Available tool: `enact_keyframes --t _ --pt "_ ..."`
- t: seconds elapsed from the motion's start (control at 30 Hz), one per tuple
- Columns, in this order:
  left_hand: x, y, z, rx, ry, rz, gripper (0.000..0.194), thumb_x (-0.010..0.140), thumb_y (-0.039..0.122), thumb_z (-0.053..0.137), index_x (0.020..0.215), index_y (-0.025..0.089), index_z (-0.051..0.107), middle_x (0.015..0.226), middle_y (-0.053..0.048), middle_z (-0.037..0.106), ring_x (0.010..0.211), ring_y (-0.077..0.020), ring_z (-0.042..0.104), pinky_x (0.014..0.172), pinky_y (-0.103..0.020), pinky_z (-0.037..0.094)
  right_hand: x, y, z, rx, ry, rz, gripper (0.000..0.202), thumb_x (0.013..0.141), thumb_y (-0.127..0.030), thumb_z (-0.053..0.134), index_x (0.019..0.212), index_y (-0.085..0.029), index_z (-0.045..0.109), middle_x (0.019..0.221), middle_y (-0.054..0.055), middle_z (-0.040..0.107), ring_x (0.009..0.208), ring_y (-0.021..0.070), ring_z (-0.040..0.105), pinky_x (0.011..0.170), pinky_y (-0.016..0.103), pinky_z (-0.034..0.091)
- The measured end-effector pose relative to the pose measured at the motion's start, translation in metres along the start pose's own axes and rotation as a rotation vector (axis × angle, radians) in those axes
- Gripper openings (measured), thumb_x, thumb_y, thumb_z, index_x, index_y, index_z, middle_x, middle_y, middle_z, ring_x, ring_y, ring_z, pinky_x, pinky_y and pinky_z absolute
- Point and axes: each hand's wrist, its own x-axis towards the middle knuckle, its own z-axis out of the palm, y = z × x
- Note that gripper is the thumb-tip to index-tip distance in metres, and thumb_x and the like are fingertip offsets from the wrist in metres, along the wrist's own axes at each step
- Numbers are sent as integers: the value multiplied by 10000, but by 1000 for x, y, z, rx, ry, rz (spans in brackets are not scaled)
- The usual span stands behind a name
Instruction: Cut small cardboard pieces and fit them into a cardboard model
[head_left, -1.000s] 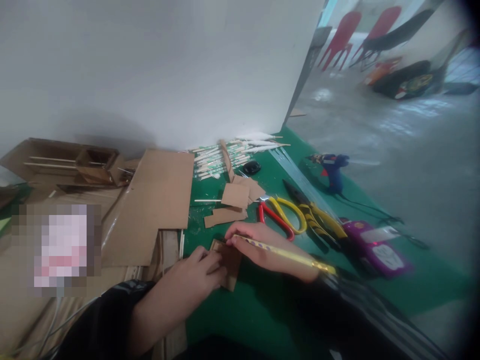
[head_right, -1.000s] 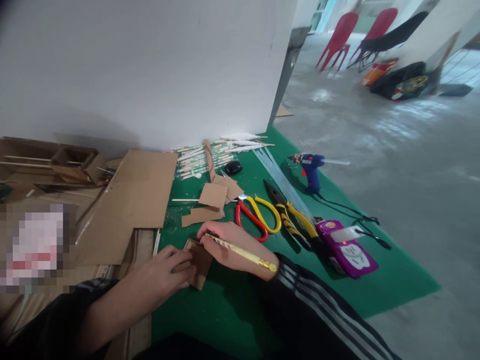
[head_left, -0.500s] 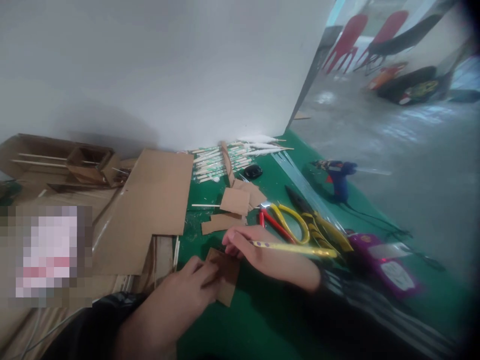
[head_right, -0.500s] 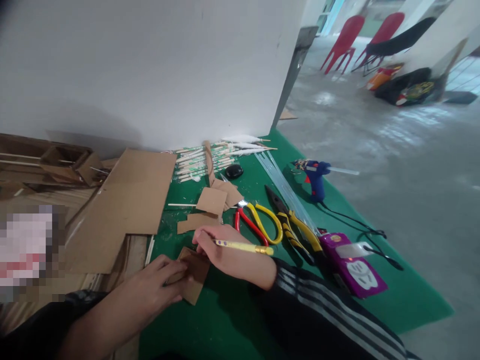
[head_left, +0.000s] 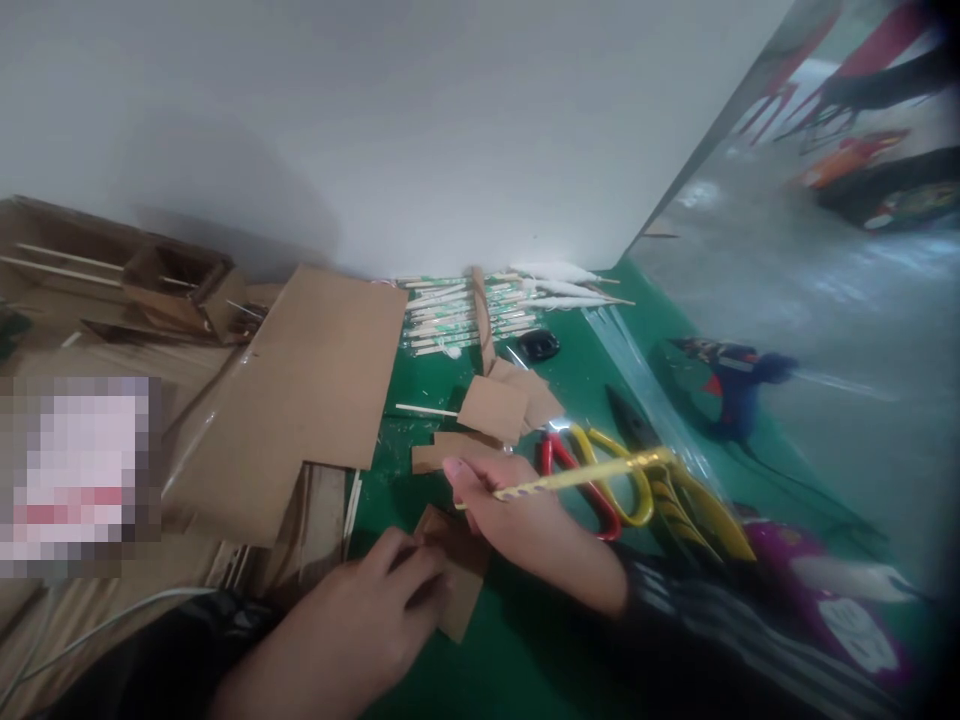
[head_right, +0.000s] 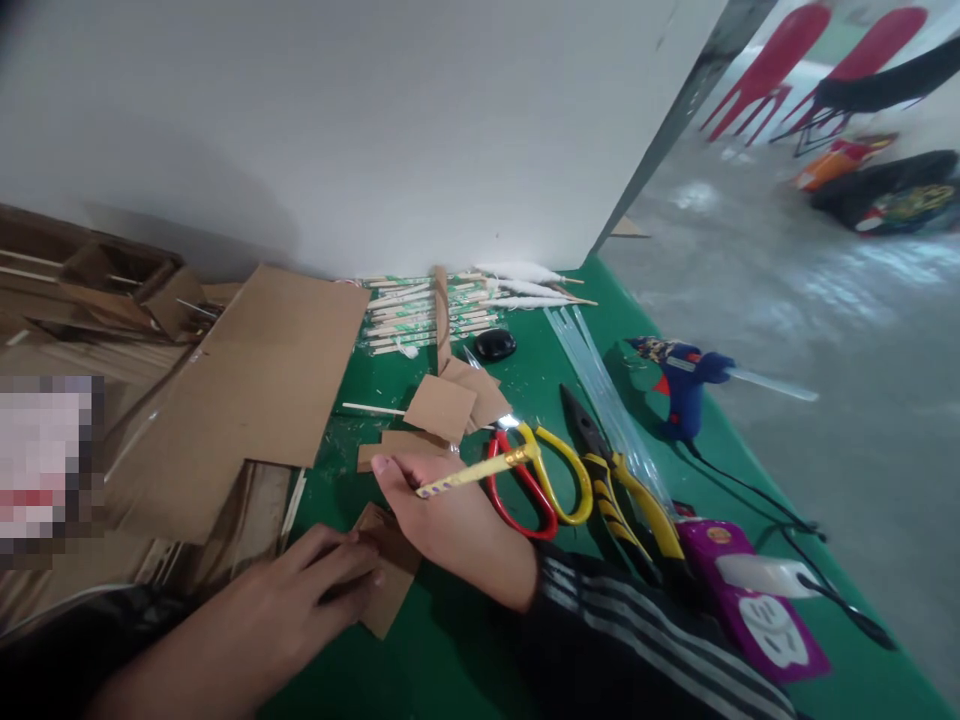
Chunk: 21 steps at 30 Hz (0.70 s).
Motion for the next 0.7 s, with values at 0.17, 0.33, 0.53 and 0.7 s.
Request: enact_keyframes --t 0.17,0.33,0.53,0.7 --pt "1 -2 -3 -4 -38 -6 170 860 189 639 1030 182 646 1175 -32 622 968 -225 556 564 -230 529 1 5 3 15 46 -3 430 982 -439 399 629 -212 492 516 -48 518 501 110 523 505 243 370" --pt "2 -3 -8 -15 -68 8 188 860 170 627 1048 176 639 1159 -44 631 960 -222 556 634 -247 553 -1 7 3 39 64 -22 431 987 -429 390 631 -210 495 526 -48 515 514 108 516 514 244 368" --pt "1 -6 -7 -43 -107 10 211 871 105 559 1054 185 627 1173 -46 612 975 -220 533 792 -319 558 -5 7 4 32 87 -54 427 991 -399 382 625 -207 486 536 -44 518 527 112 511 520 248 363" --pt "-5 -12 4 -63 -47 46 284 856 80 553 1113 196 590 1238 -64 552 1005 -225 506 845 -357 536 -6 10 9 68 158 -67 445 988 -387 390 601 -201 505 495 -45 513 497 113 512 517 254 355"
